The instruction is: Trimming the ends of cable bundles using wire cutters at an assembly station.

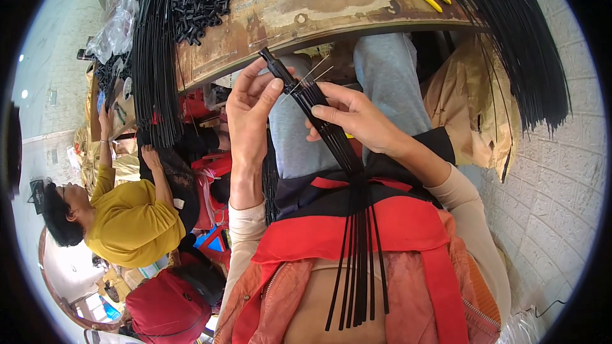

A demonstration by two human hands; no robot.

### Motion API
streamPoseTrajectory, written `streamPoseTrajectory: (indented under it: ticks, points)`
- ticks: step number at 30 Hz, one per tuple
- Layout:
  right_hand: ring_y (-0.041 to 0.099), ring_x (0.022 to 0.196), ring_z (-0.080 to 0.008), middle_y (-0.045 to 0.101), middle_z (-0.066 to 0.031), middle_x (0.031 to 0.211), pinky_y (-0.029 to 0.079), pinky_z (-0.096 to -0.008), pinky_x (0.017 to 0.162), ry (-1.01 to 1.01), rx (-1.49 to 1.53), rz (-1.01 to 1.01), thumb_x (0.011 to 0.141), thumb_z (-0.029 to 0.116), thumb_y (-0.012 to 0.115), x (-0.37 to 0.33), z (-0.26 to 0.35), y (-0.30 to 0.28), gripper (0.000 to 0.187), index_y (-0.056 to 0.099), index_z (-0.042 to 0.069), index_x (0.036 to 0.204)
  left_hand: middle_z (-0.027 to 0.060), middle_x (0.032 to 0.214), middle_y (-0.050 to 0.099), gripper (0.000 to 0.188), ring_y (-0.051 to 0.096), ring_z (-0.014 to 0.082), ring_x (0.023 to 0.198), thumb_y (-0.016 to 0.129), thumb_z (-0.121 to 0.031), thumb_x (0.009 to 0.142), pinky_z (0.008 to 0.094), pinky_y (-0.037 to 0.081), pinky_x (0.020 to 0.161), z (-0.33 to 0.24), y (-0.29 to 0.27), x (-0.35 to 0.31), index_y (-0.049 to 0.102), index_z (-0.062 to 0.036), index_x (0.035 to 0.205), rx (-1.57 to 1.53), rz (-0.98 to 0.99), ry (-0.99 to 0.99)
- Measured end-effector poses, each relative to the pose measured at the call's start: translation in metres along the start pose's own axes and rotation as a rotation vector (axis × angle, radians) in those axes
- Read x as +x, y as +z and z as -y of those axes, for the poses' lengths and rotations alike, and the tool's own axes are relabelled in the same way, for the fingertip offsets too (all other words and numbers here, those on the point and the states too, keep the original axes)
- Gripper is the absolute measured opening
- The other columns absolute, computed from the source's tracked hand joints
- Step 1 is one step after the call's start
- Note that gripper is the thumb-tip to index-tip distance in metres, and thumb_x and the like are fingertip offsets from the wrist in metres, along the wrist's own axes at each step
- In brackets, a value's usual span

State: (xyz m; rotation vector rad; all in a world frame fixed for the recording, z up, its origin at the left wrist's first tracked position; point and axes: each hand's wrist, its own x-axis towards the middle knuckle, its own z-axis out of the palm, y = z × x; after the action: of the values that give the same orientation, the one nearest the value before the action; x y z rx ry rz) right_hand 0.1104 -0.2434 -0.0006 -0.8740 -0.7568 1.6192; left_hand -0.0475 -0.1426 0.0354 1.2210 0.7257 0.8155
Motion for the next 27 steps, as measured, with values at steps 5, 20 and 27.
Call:
streamPoseTrajectory:
  ticks: [5, 20, 27]
  points:
    - [0.061, 0.087, -0.0134, 0.06, -0.0069, 0.095, 0.057, -0.0398, 0.084, -0.003, 0.017, 0.01, 0.099, 0.014, 0.05, 0.001, -0.002, 0.001, 0.03, 0.049, 0.0, 0.126, 0.0172, 0.117, 0.064, 0.049, 0.062, 0.0198, 0.107, 0.061, 0.002, 0.09, 0.0316, 0.048, 0.095, -0.003, -0.005, -0.006, 0.042, 0.005, 0.135, 0.025, 0.026, 0.011]
    - [0.061, 0.085, -0.013, 0.06, -0.0068, 0.095, 0.057, -0.0395, 0.085, -0.01, 0.019, 0.015, 0.099, 0.013, 0.05, 0.001, -0.003, 0.002, 0.03, 0.048, 0.001, 0.127, 0.0205, 0.118, 0.063, 0.063, 0.062, 0.0237, 0.11, 0.069, 0.011, 0.078, 0.0308, 0.052, 0.092, 0.0, 0.001, -0.016, 0.043, 0.0046, 0.135, 0.14, -0.095, 0.043]
    - [0.062, 0.084, -0.0146, 0.06, -0.0078, 0.094, 0.055, -0.0414, 0.086, -0.007, 0.037, 0.022, 0.1, 0.013, 0.049, 0.002, -0.005, -0.003, 0.032, 0.047, 0.0, 0.129, 0.0168, 0.116, 0.064, 0.065, 0.063, 0.024, 0.108, 0.076, 0.005, 0.073, 0.0347, 0.049, 0.096, 0.011, -0.014, 0.0, 0.049, -0.0015, 0.132, -0.253, 0.091, -0.064]
